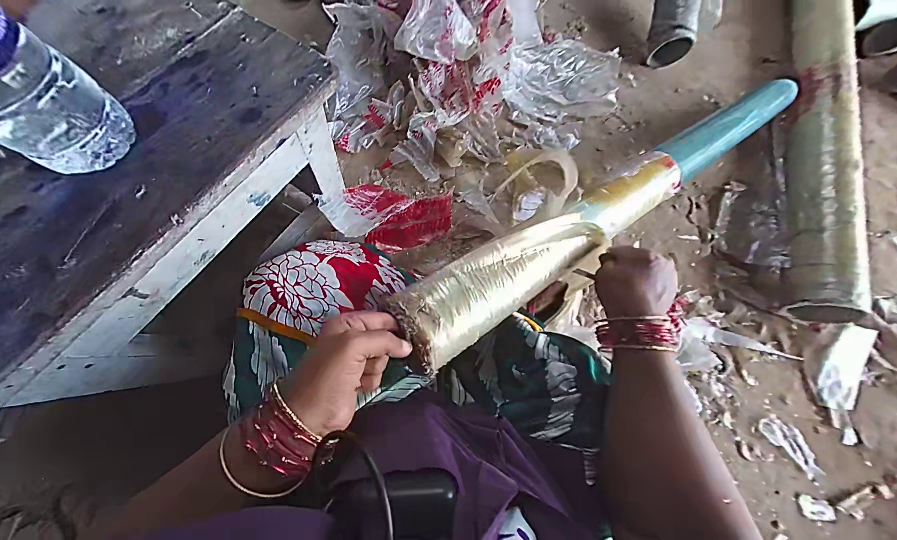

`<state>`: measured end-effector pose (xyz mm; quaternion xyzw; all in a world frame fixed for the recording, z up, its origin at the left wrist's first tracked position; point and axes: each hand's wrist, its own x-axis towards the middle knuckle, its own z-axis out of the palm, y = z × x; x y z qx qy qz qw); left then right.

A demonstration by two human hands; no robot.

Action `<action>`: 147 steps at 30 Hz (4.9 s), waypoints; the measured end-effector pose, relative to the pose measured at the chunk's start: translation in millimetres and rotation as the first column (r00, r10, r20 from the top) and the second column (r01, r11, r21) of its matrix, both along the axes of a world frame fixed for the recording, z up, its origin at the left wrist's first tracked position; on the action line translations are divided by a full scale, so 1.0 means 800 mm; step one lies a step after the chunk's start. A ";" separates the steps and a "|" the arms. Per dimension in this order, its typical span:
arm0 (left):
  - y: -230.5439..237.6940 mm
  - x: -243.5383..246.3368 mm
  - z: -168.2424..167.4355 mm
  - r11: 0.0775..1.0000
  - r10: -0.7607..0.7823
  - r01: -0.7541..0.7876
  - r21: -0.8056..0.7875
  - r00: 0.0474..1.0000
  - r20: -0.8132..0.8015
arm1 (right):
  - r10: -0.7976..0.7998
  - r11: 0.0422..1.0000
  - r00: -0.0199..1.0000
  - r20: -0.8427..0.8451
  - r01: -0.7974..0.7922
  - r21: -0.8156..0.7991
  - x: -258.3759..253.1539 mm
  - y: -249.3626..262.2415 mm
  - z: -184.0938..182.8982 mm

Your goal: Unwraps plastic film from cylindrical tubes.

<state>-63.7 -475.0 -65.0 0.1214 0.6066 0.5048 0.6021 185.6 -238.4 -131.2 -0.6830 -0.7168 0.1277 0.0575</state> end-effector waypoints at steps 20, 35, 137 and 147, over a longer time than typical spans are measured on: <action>-0.032 -0.114 -0.115 0.814 0.320 0.195 0.547 0.635 -0.703 | 0.568 0.794 0.817 0.101 -0.576 0.195 -0.126 -0.084 0.108; -0.040 -0.114 -0.139 0.706 0.497 0.304 0.639 0.429 -0.754 | 0.946 -0.049 0.122 0.299 -0.860 0.507 -0.271 -0.157 0.112; -0.049 -0.133 -0.139 0.727 0.341 0.300 0.618 0.623 -0.704 | 0.833 -0.057 0.260 0.488 -0.837 0.544 -0.121 -0.012 0.024; -0.050 -0.133 -0.142 0.711 0.377 0.327 0.623 0.570 -0.730 | 0.720 0.105 0.322 0.615 -0.926 0.362 -0.076 0.019 0.033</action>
